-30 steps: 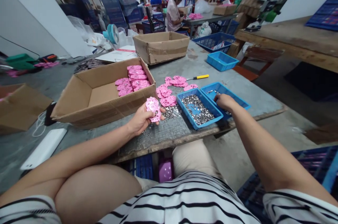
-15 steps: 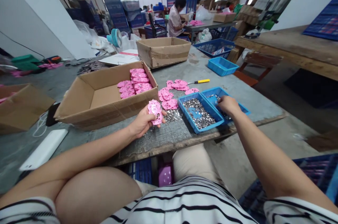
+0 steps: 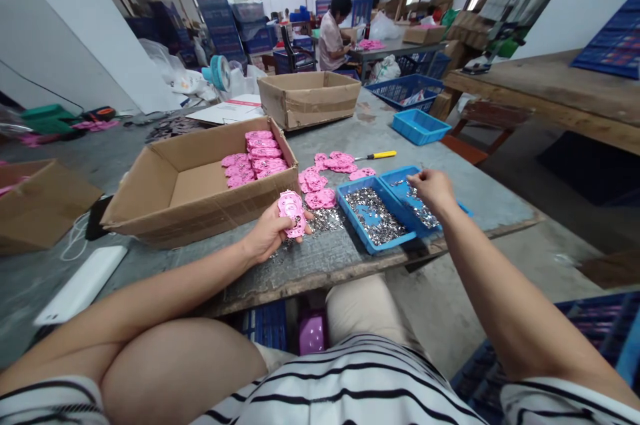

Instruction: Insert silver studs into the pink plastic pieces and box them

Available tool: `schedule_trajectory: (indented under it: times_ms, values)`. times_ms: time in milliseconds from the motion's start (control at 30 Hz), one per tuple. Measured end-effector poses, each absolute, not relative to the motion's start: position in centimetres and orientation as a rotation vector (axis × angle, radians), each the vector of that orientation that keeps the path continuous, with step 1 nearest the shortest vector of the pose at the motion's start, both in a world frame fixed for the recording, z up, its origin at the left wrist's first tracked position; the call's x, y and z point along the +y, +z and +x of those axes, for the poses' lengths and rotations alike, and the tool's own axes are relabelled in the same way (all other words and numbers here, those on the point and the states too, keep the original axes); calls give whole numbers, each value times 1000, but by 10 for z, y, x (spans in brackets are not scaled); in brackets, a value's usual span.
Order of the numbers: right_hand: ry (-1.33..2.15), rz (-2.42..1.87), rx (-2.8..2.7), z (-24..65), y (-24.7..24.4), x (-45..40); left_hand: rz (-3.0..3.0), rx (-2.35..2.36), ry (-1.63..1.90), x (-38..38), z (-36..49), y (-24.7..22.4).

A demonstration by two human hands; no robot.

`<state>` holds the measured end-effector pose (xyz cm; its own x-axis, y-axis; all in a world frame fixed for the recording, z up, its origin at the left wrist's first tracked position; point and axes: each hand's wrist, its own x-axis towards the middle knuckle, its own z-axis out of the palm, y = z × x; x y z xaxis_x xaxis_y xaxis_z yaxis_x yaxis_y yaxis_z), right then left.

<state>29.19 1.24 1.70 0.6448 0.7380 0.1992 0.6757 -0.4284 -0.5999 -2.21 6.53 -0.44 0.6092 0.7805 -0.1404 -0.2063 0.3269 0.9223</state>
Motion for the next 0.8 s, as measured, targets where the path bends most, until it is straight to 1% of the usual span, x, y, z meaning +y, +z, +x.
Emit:
schedule_trajectory:
  times_ms: [100, 167, 200, 267, 400, 567, 800]
  values:
    - [378, -2051, -1083, 252, 21, 16, 1053, 655, 707, 65, -21, -5]
    - [741, -1742, -1095, 216, 21, 17, 1063, 659, 709, 64, -21, -5]
    - [859, -1621, -1126, 197, 19, 17, 1069, 660, 708, 63, -20, -4]
    - [952, -1460, -1152, 164, 16, 17, 1078, 658, 705, 62, -20, -4]
    - [889, -1352, -1236, 129, 8, 21, 1070, 645, 704, 59, -21, -2]
    - [862, -1377, -1375, 125, 0, 27, 1004, 677, 737, 58, -22, 1]
    - [581, -1458, -1563, 128, 5, 20, 988, 656, 753, 58, -19, 2]
